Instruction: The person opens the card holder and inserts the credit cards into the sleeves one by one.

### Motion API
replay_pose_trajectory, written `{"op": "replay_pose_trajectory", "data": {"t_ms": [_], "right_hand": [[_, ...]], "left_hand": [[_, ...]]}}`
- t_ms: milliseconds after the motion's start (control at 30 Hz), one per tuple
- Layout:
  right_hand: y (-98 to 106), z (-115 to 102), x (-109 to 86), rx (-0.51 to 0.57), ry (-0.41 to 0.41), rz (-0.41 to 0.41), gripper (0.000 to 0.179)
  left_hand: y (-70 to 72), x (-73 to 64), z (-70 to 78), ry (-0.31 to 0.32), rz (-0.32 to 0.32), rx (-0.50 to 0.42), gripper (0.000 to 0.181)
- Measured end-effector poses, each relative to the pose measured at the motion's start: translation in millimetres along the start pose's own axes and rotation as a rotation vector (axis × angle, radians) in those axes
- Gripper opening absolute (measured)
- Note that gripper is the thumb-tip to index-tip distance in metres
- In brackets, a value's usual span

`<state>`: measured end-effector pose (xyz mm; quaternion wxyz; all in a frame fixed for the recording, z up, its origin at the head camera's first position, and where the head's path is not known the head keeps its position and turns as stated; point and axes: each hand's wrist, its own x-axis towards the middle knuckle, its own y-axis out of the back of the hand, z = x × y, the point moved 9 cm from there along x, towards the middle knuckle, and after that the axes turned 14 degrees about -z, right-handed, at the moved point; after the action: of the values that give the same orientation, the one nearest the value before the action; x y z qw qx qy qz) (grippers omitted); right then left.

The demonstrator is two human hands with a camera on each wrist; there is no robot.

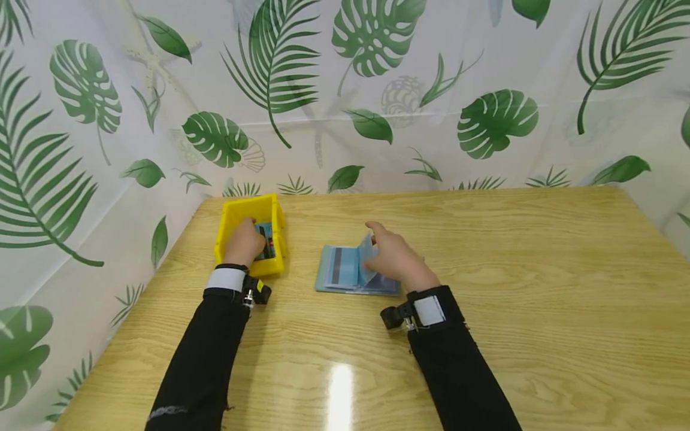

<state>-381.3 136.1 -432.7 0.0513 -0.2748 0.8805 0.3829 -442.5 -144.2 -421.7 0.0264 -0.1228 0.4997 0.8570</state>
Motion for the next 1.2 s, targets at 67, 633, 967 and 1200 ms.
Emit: {"op": "replay_pose_trajectory", "data": {"t_ms": [67,633,967,1200], "right_hand": [[-1,-3,-0.2,0.017,0.013,-0.004,0.082],[-35,-12,10.8,0.011,0.138,-0.16,0.057],[-15,0,3.6,0.436,0.202,-0.065,0.053],[16,20,-8.1,0.357,0.085,0.134,0.042]], "left_hand": [[11.8,-6.0,6.2,-0.034,0.078,-0.018,0.042],[-5.1,-70.9,106.1,-0.463,-0.028,-0.323,0.053],[-60.0,-61.8,116.8,-0.483,-0.183,-0.314,0.047],[-78.4,-58.1,117.5,-0.493,-0.276,-0.199,0.048]]}}
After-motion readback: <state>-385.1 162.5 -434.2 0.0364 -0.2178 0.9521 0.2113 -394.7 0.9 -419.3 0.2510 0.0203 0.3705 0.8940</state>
